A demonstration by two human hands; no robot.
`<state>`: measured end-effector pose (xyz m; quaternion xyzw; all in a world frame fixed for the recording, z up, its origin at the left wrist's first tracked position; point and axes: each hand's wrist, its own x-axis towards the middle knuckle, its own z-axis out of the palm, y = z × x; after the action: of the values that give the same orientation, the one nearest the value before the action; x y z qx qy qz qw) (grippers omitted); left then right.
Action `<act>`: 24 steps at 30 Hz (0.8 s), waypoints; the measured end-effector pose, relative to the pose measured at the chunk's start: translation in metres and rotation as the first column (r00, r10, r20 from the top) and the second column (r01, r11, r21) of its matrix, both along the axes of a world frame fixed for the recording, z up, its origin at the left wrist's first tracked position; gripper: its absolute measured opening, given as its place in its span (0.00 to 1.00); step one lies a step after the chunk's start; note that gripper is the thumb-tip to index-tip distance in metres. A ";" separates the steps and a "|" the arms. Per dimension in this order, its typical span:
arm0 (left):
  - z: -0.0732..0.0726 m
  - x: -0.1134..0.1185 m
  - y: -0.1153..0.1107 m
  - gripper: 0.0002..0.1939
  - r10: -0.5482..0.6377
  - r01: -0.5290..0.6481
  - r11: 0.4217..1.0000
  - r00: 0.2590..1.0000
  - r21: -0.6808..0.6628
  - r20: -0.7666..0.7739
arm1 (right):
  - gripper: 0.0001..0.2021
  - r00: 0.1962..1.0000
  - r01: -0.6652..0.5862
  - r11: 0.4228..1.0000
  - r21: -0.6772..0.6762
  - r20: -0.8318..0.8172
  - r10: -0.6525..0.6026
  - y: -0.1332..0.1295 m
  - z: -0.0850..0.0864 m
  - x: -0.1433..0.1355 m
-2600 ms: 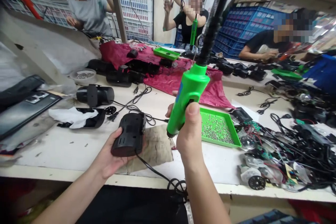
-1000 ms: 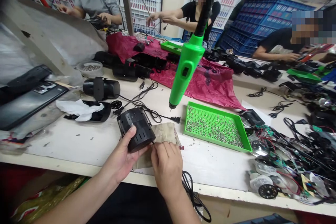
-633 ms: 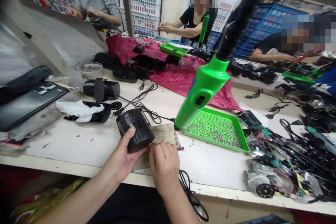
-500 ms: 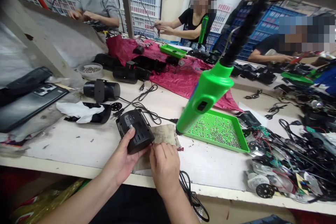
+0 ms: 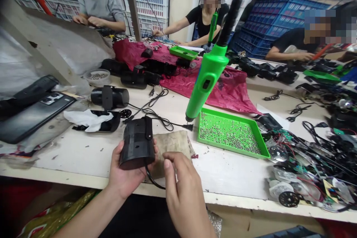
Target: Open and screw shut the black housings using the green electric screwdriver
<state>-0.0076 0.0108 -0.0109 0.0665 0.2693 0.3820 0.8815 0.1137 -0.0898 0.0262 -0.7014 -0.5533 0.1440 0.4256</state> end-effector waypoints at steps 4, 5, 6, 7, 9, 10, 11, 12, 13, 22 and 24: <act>0.001 0.006 -0.004 0.23 -0.002 0.001 1.000 0.979 -0.003 -0.203 | 0.17 0.987 0.053 0.998 0.043 0.147 -0.059 0.008 -0.006 -0.007; 0.001 0.007 -0.006 0.22 -0.008 0.011 1.000 0.968 0.009 -0.251 | 0.23 0.977 0.049 0.997 0.056 0.203 -0.059 0.013 -0.008 -0.010; 0.002 0.009 -0.008 0.22 -0.017 0.026 0.999 0.962 0.028 -0.272 | 0.31 0.965 0.043 0.997 0.063 0.255 -0.057 0.017 -0.011 -0.013; 0.002 0.010 -0.010 0.23 -0.025 0.040 0.998 0.964 0.052 -0.266 | 0.37 0.954 0.035 0.998 0.061 0.295 -0.051 0.021 -0.014 -0.015; 0.002 0.013 -0.014 0.25 -0.036 0.057 0.994 0.976 0.096 -0.214 | 0.40 0.946 0.029 0.999 0.035 0.322 -0.039 0.028 -0.021 -0.015; 0.001 0.014 -0.015 0.27 -0.036 0.059 0.992 0.981 0.111 -0.193 | 0.39 0.950 0.027 1.000 0.014 0.311 -0.030 0.030 -0.023 -0.014; 0.000 0.014 -0.015 0.29 -0.034 0.057 0.991 0.983 0.124 -0.182 | 0.36 0.957 0.023 1.000 -0.010 0.288 -0.019 0.032 -0.025 -0.011; -0.001 0.015 -0.016 0.30 -0.029 0.055 0.989 0.984 0.139 -0.177 | 0.34 0.968 0.017 0.999 -0.039 0.251 -0.007 0.032 -0.027 -0.007; -0.002 0.015 -0.016 0.32 -0.026 0.053 0.987 0.985 0.154 -0.173 | 0.33 0.979 0.018 0.998 -0.068 0.203 -0.004 0.032 -0.027 -0.004; 0.000 0.014 -0.016 0.30 0.080 -0.064 0.979 0.994 0.196 -0.075 | 0.36 0.952 0.029 0.986 -0.167 -0.296 -0.078 0.032 -0.021 0.006; -0.004 0.014 -0.016 0.28 0.086 -0.071 0.983 0.993 0.170 -0.082 | 0.36 0.961 0.042 0.984 -0.173 -0.261 -0.087 0.032 -0.022 0.004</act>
<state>0.0063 -0.0057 -0.0148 0.1462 0.2779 0.4344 0.8442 0.1176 -0.0582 0.0042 -0.7263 -0.4536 0.2689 0.4409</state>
